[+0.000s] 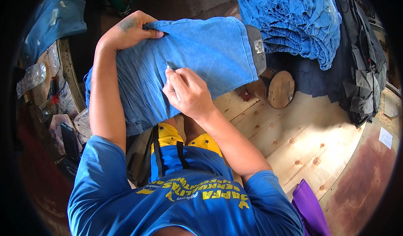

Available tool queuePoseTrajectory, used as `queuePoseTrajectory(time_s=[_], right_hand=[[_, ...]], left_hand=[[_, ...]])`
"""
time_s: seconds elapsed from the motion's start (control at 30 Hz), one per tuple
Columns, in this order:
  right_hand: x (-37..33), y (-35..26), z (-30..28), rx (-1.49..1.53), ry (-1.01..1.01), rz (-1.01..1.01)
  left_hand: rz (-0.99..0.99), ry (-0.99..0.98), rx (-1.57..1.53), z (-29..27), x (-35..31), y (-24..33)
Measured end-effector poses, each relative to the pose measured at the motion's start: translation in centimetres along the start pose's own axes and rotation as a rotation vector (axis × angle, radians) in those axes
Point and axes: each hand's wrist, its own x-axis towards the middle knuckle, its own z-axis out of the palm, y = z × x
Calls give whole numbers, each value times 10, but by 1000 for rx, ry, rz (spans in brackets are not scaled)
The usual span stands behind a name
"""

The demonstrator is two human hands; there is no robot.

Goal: The person picks up a pair of blue jeans from a pile, places them on a workbench, and uses a white marker to draw lines on the fabric. Another person hands over a pair of jeans, and the person continues marking them.

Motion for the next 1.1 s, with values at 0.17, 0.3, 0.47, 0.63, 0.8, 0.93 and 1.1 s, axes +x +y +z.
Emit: queuePoseTrajectory(time_s=[0.17,0.3,0.47,0.63,0.8,0.93,1.1], right_hand=[[-8,-2,-3,2,-1,13],[-13,-2,-4,24,-15,7],[-18,-4,-6,16,-22,15],[-22,-7,-11,57,-13,28],[-26,-7,-12,48,-19,21],[-28,-7,-14,29,-14,13],[-28,-8,-12,36,3,8]], left_hand=[[52,45,7,0,-3,2],[65,93,0,1,-6,7],[55,127,26,2,-7,9],[117,170,48,6,-7,7],[85,115,58,2,-4,4],[96,109,30,2,-4,3],[110,168,34,7,-5,3]])
